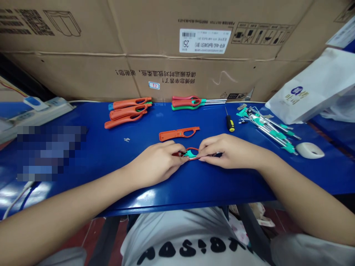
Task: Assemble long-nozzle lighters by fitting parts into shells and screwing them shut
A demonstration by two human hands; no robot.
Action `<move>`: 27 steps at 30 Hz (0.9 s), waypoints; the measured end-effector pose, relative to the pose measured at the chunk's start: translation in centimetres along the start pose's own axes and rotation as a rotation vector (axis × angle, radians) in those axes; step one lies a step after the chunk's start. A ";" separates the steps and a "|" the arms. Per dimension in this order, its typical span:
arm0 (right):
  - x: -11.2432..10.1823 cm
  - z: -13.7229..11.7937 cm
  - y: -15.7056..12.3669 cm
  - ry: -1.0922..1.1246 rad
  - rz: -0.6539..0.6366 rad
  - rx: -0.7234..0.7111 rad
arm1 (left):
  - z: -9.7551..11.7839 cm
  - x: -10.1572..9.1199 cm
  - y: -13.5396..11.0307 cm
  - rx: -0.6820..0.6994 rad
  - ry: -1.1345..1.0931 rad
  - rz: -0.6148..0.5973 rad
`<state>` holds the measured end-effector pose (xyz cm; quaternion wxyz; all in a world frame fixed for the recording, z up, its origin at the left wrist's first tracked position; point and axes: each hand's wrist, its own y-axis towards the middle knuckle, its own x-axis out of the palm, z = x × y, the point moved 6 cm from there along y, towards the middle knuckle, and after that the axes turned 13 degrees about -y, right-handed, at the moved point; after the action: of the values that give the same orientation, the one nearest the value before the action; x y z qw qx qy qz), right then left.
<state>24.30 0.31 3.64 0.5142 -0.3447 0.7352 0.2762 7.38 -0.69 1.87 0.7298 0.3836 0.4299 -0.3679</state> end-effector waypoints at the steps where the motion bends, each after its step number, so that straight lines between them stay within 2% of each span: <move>1: 0.0 0.0 0.0 -0.002 -0.002 -0.001 | 0.0 0.0 0.0 -0.002 -0.014 -0.002; 7: 0.2 -0.3 0.1 -0.067 -0.025 -0.008 | -0.1 -0.1 0.2 0.007 -0.036 0.002; 14: 0.3 -0.5 -0.1 -0.043 -0.058 0.019 | 0.6 -0.2 0.3 0.065 0.096 0.007; 16: 0.2 -0.3 -0.1 -0.057 -0.008 0.024 | 0.7 -0.2 0.3 0.069 0.137 0.009; 20: -0.8 1.6 0.3 -0.187 0.319 0.082 | 0.5 0.1 0.2 0.101 0.166 0.053; 21: -0.8 2.3 0.5 -0.237 0.355 0.093 | 0.4 0.1 0.2 0.108 0.165 0.069; 27: 1.1 5.4 1.4 -0.275 0.284 0.123 | -0.1 0.3 0.1 0.126 0.136 0.115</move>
<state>25.95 5.03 0.91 0.5859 -0.1647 0.7146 0.3450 7.57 -0.61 1.61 0.6933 0.4769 0.4317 -0.3248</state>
